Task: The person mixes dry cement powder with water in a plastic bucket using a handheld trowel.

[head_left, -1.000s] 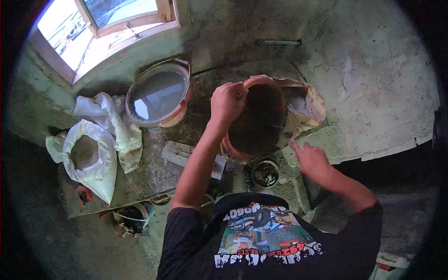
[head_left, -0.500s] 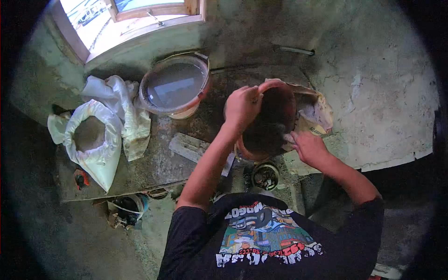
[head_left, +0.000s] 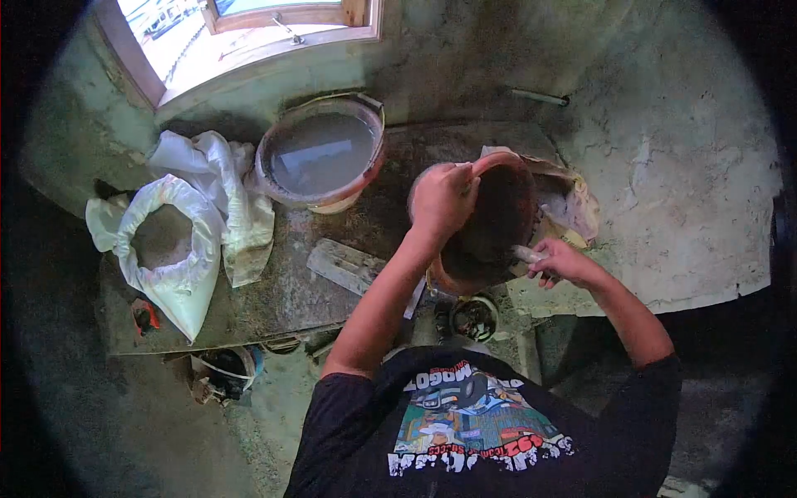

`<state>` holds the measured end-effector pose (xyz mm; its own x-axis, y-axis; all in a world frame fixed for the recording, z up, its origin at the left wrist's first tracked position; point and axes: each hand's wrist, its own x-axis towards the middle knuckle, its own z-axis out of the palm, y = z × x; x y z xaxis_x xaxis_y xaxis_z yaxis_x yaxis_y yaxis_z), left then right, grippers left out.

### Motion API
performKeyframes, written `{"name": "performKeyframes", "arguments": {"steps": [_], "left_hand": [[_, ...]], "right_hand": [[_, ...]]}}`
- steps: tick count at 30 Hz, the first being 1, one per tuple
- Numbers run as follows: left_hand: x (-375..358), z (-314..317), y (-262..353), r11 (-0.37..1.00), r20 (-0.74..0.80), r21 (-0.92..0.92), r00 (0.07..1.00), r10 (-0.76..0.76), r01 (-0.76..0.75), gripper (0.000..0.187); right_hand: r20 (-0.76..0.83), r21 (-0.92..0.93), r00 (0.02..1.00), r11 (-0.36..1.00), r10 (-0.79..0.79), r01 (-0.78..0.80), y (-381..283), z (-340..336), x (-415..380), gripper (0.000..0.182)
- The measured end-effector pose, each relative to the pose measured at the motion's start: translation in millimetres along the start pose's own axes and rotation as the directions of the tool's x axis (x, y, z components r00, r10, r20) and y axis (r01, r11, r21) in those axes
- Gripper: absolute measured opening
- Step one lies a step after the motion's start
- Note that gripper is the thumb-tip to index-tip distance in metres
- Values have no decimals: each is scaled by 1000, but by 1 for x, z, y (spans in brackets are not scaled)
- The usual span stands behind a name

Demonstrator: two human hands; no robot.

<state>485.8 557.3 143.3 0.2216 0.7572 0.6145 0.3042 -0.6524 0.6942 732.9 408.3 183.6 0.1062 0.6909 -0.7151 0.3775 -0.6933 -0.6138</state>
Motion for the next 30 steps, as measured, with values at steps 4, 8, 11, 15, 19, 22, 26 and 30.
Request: {"name": "performKeyframes", "arguments": {"steps": [4,8,11,15,19,22,26,30], "left_hand": [[3,0,8,1000,40,-4,999,-28,28,25],[4,-2,5,1000,53,2,998,-27,27,25],[1,0,1,999,26,-21,999,-27,28,25],[-2,-1,6,999,41,18,998,-48,47,23],[0,1,14,1000,0,-22,1000,8,-8,21],[1,4,6,1000,15,-28,1000,-9,9,20],[8,-3,7,995,44,71,997,-67,64,20],[8,0,-1,996,-12,22,996,-87,87,27]], "right_hand": [[-45,-872,874,447,-483,202,-6,3,-1,35],[-28,-916,832,347,-554,200,-39,17,-20,34],[-10,-860,833,430,-553,275,-39,4,-3,37],[6,-619,977,766,-213,171,-56,5,4,38],[62,-526,979,827,-194,197,-47,7,20,35],[93,-482,982,855,-167,191,-51,15,19,33],[187,-310,978,939,-97,152,-51,9,14,28],[269,-225,950,949,-158,222,-34,-10,33,24]]}}
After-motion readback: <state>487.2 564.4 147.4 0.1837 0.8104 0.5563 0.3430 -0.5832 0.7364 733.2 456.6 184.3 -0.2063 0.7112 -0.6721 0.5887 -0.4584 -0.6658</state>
